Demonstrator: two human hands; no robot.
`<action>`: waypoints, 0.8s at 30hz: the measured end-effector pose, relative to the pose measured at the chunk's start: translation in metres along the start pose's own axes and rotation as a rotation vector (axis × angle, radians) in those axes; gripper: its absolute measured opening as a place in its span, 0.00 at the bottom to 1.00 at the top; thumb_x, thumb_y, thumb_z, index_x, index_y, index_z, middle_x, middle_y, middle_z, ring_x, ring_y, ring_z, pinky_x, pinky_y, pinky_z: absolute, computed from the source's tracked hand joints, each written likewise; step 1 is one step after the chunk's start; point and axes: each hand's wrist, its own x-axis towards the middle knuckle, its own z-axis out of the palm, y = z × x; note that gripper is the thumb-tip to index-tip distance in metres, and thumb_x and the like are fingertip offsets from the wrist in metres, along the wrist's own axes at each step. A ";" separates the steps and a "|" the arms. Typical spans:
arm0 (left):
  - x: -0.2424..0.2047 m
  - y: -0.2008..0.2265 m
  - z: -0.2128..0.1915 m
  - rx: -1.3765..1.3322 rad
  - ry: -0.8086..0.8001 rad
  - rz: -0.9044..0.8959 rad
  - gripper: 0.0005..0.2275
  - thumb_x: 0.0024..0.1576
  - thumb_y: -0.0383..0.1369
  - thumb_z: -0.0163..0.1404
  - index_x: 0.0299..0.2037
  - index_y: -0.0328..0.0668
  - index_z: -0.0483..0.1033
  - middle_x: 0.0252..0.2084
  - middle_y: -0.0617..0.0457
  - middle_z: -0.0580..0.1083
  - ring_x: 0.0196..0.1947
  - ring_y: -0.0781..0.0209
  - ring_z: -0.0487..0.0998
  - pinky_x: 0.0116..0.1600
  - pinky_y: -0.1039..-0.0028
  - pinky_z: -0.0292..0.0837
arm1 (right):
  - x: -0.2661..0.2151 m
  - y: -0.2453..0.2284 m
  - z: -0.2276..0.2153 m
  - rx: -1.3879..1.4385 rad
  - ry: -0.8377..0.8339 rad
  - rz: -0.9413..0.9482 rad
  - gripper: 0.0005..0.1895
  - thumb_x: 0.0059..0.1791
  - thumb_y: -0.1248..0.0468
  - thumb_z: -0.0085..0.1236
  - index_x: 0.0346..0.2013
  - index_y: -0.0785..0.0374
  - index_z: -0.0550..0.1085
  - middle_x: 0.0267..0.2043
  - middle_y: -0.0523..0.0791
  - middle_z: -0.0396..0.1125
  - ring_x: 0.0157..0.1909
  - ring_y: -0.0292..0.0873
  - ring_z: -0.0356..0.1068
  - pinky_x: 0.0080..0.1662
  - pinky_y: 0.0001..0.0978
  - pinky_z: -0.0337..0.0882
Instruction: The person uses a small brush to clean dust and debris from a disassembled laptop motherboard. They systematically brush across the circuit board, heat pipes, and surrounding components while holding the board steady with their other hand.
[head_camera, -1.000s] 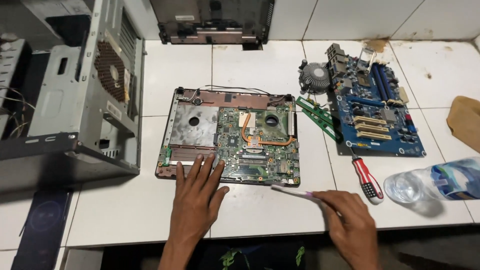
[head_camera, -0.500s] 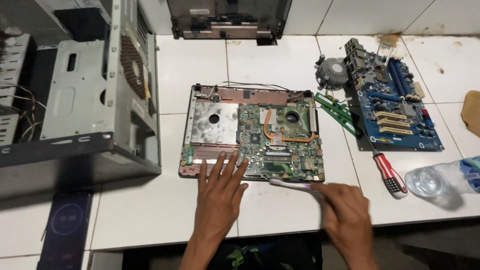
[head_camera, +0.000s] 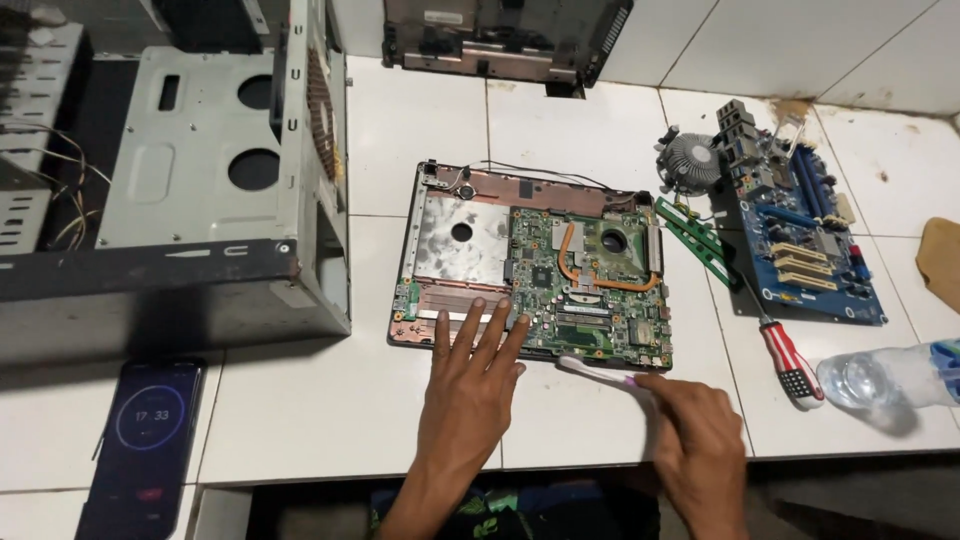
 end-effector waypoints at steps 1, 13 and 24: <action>0.000 0.000 0.000 0.003 -0.004 -0.002 0.25 0.63 0.33 0.56 0.72 0.46 0.66 0.75 0.49 0.63 0.77 0.44 0.58 0.79 0.40 0.44 | 0.003 -0.008 0.009 0.004 -0.003 0.002 0.22 0.49 0.74 0.56 0.52 0.47 0.80 0.47 0.38 0.76 0.49 0.46 0.71 0.53 0.37 0.66; 0.003 0.003 -0.004 -0.015 0.061 -0.078 0.21 0.64 0.33 0.55 0.67 0.37 0.71 0.74 0.43 0.65 0.78 0.40 0.56 0.79 0.43 0.46 | 0.011 -0.064 0.001 0.058 -0.124 0.146 0.21 0.51 0.63 0.58 0.59 0.43 0.78 0.49 0.34 0.78 0.42 0.37 0.76 0.43 0.34 0.76; 0.006 0.006 -0.005 0.132 -0.029 -0.067 0.25 0.66 0.36 0.51 0.72 0.35 0.63 0.76 0.49 0.62 0.79 0.39 0.50 0.78 0.34 0.39 | -0.006 -0.086 0.052 -0.141 -0.239 0.066 0.34 0.54 0.57 0.48 0.77 0.44 0.59 0.34 0.42 0.68 0.25 0.56 0.69 0.23 0.55 0.68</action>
